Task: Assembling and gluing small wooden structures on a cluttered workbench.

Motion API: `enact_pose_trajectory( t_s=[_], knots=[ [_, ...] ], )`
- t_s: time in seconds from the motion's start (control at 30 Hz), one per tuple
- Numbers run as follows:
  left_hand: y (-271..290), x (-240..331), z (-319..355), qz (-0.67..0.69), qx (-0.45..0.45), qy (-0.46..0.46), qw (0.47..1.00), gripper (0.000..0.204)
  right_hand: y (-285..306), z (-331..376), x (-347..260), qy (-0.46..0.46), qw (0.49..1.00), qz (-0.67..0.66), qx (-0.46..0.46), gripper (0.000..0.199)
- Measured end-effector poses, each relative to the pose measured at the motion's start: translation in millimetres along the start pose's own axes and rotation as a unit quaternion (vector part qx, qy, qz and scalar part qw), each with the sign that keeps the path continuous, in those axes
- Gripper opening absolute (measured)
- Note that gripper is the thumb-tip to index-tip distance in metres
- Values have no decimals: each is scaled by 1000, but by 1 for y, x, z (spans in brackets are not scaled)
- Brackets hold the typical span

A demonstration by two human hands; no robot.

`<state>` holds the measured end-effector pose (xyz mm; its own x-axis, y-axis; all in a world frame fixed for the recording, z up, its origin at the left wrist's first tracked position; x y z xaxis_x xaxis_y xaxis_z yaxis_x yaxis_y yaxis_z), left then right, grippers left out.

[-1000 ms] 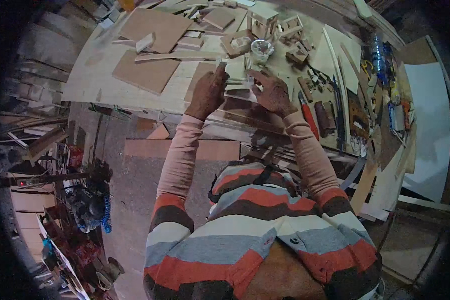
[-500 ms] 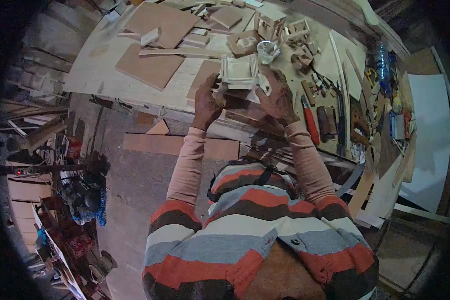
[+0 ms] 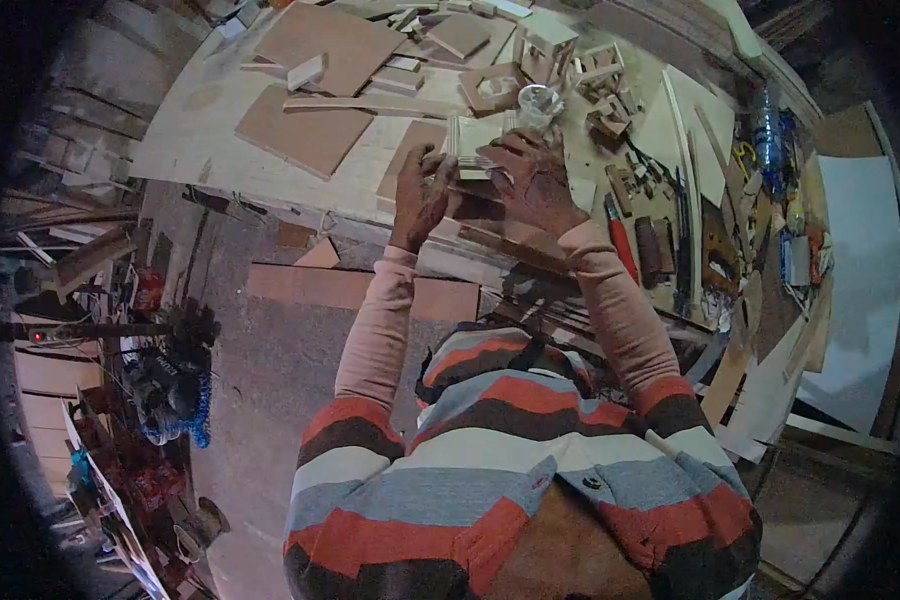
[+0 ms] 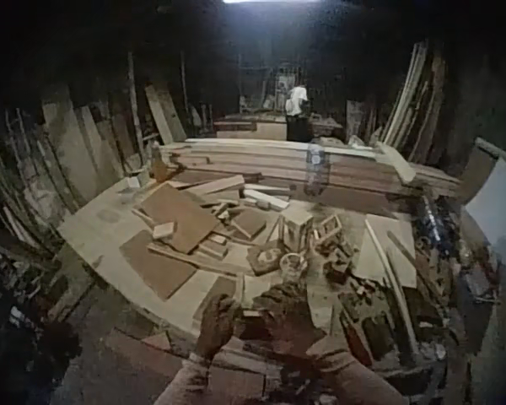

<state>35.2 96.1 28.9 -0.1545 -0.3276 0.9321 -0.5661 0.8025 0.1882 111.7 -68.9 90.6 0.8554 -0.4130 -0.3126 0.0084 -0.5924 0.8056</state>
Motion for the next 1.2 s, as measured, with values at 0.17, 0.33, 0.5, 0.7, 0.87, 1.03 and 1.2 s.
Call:
enact_pose_trajectory(
  t_s=[0.17,0.33,0.5,0.7,0.87,1.03,1.2],
  knots=[
    [1,-12,-12,49,-52,89,993,56,-3,-1,0,5,1000,-4,-9,35],
    [-2,-24,-24,114,-84,150,979,58,-13,2,10,-61,984,-159,-51,47],
    [-4,-24,-31,163,-150,143,965,57,-21,7,13,-48,995,-92,8,60],
    [-3,-30,-35,164,-164,162,959,54,-21,8,15,-107,990,-83,-49,63],
    [-6,-30,-36,228,-169,178,942,56,-19,7,14,-108,990,-72,-55,64],
    [-6,-33,-34,209,-176,190,943,58,-25,5,21,-145,977,-140,-76,61],
    [-3,-36,-35,186,-184,142,954,53,-4,5,8,-73,993,-87,14,63]
  ],
)
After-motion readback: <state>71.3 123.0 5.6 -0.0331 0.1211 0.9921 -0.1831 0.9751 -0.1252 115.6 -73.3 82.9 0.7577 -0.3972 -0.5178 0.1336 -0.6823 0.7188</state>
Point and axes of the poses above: each hand's wrist, its own z-axis away from the middle knuckle, its own y-axis out of the back of the hand, x = y × z, the point moved 5 cm from there along -z, towards the middle knuckle, and after that the axes turned 4 degrees about -y, right-handed, at the moved point
